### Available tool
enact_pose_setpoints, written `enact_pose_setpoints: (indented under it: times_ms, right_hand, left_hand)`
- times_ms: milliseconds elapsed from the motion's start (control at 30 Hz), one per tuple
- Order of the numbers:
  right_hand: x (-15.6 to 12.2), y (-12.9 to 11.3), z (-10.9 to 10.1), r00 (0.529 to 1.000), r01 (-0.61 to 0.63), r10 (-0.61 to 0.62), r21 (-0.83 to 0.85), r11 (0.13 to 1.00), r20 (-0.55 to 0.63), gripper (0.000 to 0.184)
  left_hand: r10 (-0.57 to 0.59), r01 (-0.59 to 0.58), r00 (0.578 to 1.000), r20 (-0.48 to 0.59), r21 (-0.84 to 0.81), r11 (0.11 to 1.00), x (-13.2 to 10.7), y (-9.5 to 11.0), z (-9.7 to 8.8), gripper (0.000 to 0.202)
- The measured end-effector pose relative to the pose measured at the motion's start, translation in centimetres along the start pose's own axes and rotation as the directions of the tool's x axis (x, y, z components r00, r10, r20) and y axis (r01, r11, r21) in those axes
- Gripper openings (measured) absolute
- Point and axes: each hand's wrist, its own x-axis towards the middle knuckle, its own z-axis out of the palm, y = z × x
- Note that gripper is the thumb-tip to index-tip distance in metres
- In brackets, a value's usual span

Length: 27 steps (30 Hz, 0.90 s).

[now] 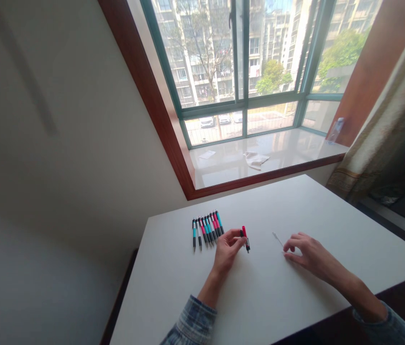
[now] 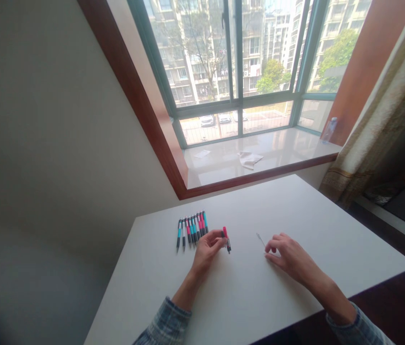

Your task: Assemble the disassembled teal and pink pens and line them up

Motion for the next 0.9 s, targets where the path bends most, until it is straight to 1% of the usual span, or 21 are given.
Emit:
enact_pose_setpoints:
  times_ms: [133, 267, 367, 467, 533, 700, 900]
  right_hand:
    - [-0.1, 0.0, 0.6, 1.000, 0.007, -0.007, 0.007, 1.000, -0.022, 0.020]
    - [0.4, -1.5, -0.3, 0.998, 0.024, -0.018, 0.112, 0.993, -0.056, 0.022]
    - [1.7, -3.1, -1.5, 0.997, 0.010, 0.007, 0.228, 0.974, -0.073, 0.024]
    - [3.5, -4.6, -2.5, 0.991, 0.055, -0.011, 0.324, 0.944, -0.134, 0.024]
    - [4.7, -5.4, -2.8, 0.983, 0.096, -0.032, 0.365, 0.926, -0.180, 0.024]
    - [6.6, -7.0, -2.5, 0.959, 0.180, -0.077, 0.378, 0.908, -0.272, 0.024]
    - [7.1, -8.2, -1.6, 0.947, 0.247, -0.135, 0.390, 0.887, -0.291, 0.023]
  left_hand:
    - [-0.001, 0.001, 1.000, -0.005, 0.002, 1.000, -0.1, 0.1, 0.1, 0.035]
    - [-0.003, 0.002, 1.000, -0.007, -0.001, 1.000, -0.2, 0.2, 0.2, 0.036]
    - [-0.003, 0.003, 1.000, -0.006, 0.003, 1.000, -0.2, 0.2, 0.3, 0.038]
    - [0.000, -0.001, 1.000, 0.002, 0.013, 1.000, -0.2, 0.2, 0.3, 0.039]
    - [0.004, -0.005, 1.000, 0.015, 0.019, 1.000, -0.2, 0.2, 0.3, 0.039]
    - [0.009, -0.011, 0.998, 0.057, 0.035, 0.999, -0.1, -0.3, 0.2, 0.040]
    - [0.030, -0.034, 0.996, 0.080, 0.046, 0.998, -0.1, -0.5, 0.1, 0.036]
